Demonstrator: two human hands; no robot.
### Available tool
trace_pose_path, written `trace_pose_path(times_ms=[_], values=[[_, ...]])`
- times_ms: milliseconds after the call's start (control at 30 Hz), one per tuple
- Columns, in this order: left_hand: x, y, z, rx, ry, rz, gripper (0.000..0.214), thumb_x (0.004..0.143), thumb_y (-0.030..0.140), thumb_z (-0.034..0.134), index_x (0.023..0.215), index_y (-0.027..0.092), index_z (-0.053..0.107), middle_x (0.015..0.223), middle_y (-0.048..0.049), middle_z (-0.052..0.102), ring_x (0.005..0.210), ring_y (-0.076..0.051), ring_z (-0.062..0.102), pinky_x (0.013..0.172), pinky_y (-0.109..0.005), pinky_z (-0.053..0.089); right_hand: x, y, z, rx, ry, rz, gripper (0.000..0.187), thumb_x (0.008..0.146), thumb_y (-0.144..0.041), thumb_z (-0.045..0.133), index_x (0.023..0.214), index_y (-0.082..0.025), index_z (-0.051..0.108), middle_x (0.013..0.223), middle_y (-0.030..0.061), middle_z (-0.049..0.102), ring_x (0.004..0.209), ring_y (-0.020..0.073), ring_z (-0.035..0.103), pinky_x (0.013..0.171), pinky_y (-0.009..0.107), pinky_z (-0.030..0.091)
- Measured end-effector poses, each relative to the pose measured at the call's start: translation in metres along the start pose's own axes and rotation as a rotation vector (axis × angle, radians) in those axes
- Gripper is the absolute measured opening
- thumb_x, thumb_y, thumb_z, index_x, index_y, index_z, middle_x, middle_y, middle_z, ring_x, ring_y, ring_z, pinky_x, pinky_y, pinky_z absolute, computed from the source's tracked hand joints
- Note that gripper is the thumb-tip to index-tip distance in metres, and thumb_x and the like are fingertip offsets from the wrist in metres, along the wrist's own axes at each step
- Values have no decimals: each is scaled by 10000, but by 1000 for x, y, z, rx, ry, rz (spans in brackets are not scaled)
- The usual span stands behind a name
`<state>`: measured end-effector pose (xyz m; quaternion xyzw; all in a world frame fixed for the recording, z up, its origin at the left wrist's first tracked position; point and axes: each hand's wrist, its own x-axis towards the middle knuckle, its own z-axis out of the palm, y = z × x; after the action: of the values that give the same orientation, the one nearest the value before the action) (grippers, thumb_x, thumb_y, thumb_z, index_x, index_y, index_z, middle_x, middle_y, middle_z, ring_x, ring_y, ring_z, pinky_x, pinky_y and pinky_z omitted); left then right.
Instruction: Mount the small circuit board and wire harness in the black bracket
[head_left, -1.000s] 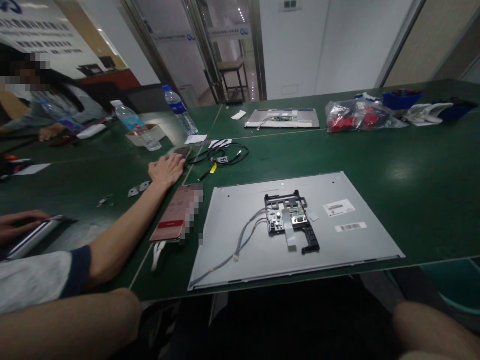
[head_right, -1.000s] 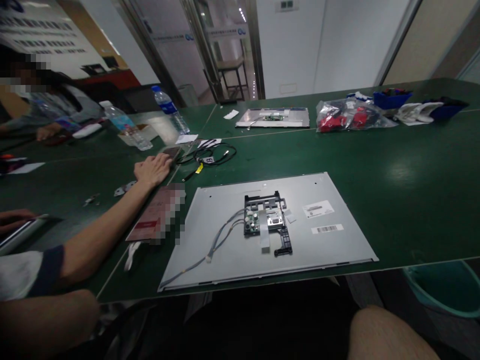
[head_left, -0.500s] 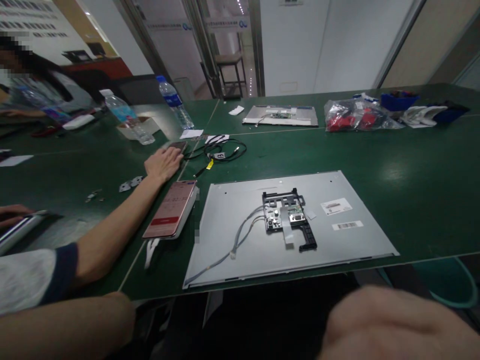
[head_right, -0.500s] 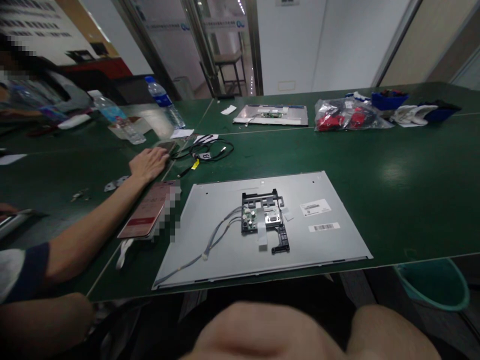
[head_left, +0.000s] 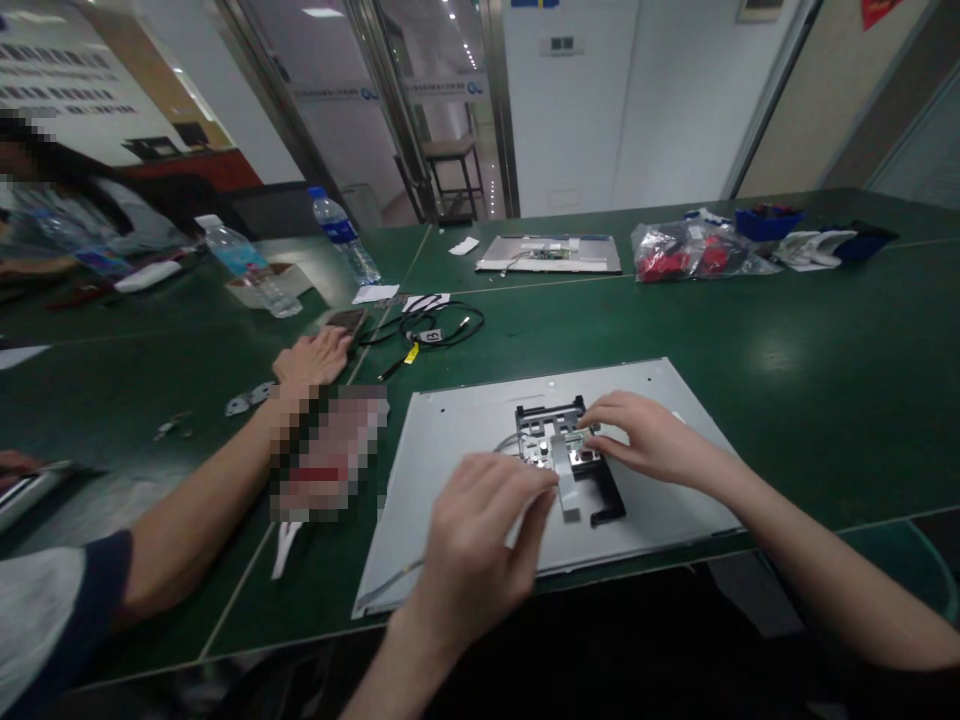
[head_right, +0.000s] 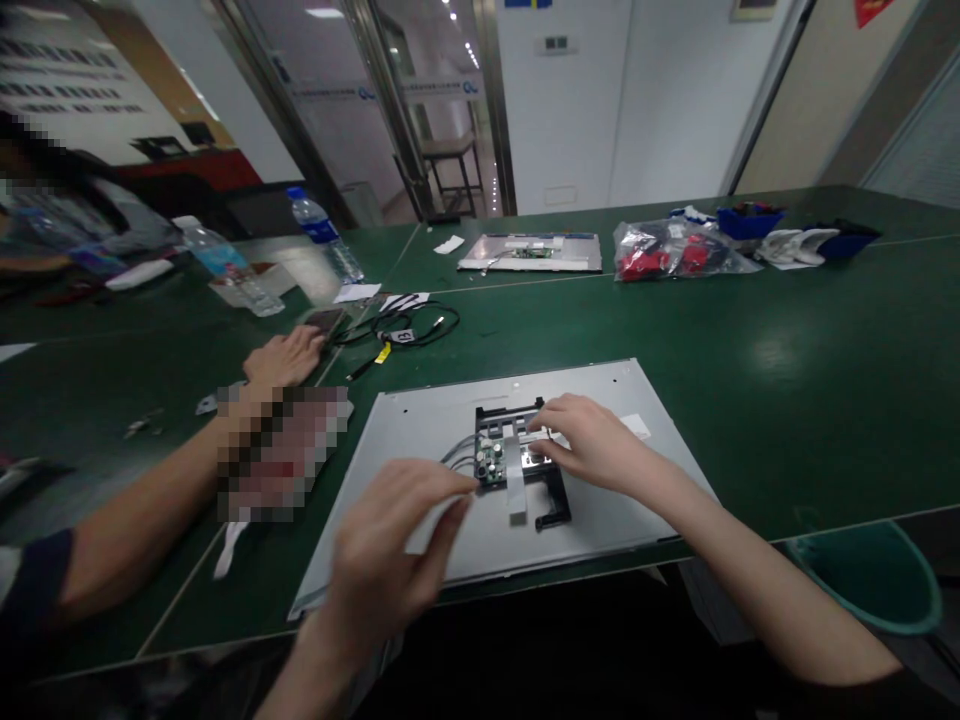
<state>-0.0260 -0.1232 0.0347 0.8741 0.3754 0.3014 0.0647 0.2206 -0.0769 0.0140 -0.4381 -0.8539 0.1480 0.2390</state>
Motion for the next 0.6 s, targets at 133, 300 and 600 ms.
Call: trace_pose_path(times_ms=[133, 300, 600], values=[[-4, 23, 52, 46, -151, 106, 128, 911, 221, 532, 1019, 244, 596, 1015, -82, 652, 941, -266, 603, 830, -456, 495, 33, 7, 12, 8, -90, -83, 199, 870, -230, 644, 1053, -158, 675, 1013, 93, 696, 970, 216, 610, 875, 341, 445], [-8, 22, 75, 86, -113, 127, 204, 900, 239, 572, 1092, 172, 571, 1102, -95, 621, 1029, -274, 567, 923, -467, 449, 51, 16, 23, 95, -245, -114, 108, 794, -90, 638, 823, -166, 709, 811, 32, 710, 770, 161, 631, 729, 248, 434], [-18, 25, 75, 119, -65, 76, 172, 919, 228, 527, 1059, 146, 584, 1017, -106, 627, 957, -270, 581, 859, -439, 482, 37, 18, 35, 141, -140, -154, 105, 805, -84, 620, 833, -166, 680, 812, 32, 691, 784, 160, 607, 747, 256, 422]])
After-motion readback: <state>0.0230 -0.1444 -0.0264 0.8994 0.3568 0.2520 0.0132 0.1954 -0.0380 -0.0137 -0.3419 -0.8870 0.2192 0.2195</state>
